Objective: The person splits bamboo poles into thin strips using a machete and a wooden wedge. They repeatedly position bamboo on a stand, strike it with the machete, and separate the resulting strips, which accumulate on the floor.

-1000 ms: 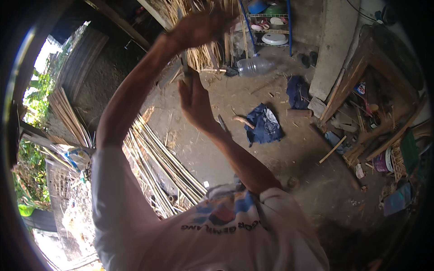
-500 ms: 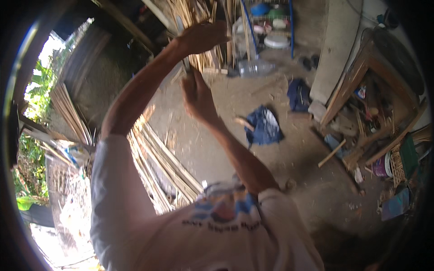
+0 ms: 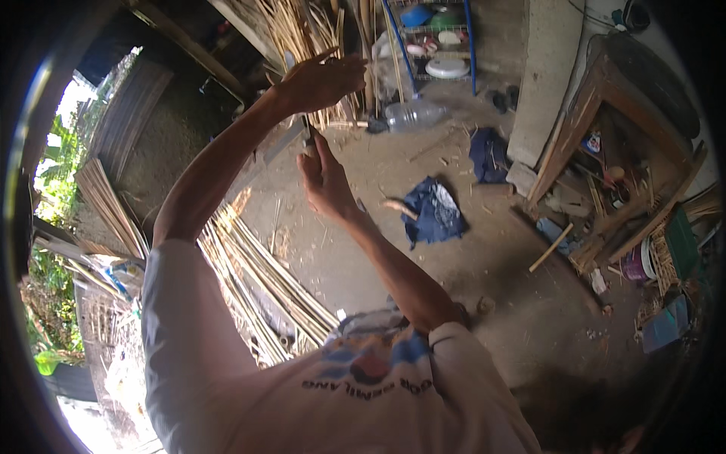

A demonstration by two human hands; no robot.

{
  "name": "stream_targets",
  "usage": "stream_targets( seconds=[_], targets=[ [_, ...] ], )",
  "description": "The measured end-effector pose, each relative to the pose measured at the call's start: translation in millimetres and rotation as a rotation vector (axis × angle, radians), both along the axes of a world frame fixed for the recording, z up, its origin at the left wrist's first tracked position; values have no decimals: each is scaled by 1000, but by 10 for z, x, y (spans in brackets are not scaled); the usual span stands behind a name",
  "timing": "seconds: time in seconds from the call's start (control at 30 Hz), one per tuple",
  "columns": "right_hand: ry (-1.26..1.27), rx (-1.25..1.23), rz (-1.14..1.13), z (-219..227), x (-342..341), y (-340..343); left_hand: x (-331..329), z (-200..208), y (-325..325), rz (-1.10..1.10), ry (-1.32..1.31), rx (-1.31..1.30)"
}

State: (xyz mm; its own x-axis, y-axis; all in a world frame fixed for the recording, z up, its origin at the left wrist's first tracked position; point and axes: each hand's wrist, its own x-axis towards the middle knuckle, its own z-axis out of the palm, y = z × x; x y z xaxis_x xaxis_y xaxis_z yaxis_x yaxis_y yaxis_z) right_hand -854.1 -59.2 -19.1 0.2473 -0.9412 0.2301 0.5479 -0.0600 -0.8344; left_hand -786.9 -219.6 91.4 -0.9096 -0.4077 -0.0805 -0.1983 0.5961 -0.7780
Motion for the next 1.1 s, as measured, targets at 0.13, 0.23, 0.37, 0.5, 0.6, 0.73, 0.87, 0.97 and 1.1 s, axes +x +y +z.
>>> stream_targets(
  seconds=[0.13,0.23,0.37,0.5,0.6,0.73,0.87,0.97,1.1],
  targets=[
    [-58,84,73,-191,25,54,-113,-126,63,14,154,77],
    [-56,181,228,-219,-13,63,-41,69,182,165,771,699],
    [-112,209,187,-230,-171,-52,175,521,739,-210,1464,629],
    [-11,91,65,-251,-100,-249,1113,-574,665,264,1776,595],
    [192,33,-93,-227,71,-355,1718,-1377,324,410,1634,640],
    [571,-481,-810,-539,3,-745,1261,-1254,54,317,1725,858],
    [45,194,34,-260,131,-624,1401,-1247,-121,280,1695,964],
    [184,-61,-223,-331,385,-817,1414,-1099,-130,361,1655,950],
    [449,-279,-420,-245,463,-1140,1512,-940,-292,294,1688,805]
  ],
)
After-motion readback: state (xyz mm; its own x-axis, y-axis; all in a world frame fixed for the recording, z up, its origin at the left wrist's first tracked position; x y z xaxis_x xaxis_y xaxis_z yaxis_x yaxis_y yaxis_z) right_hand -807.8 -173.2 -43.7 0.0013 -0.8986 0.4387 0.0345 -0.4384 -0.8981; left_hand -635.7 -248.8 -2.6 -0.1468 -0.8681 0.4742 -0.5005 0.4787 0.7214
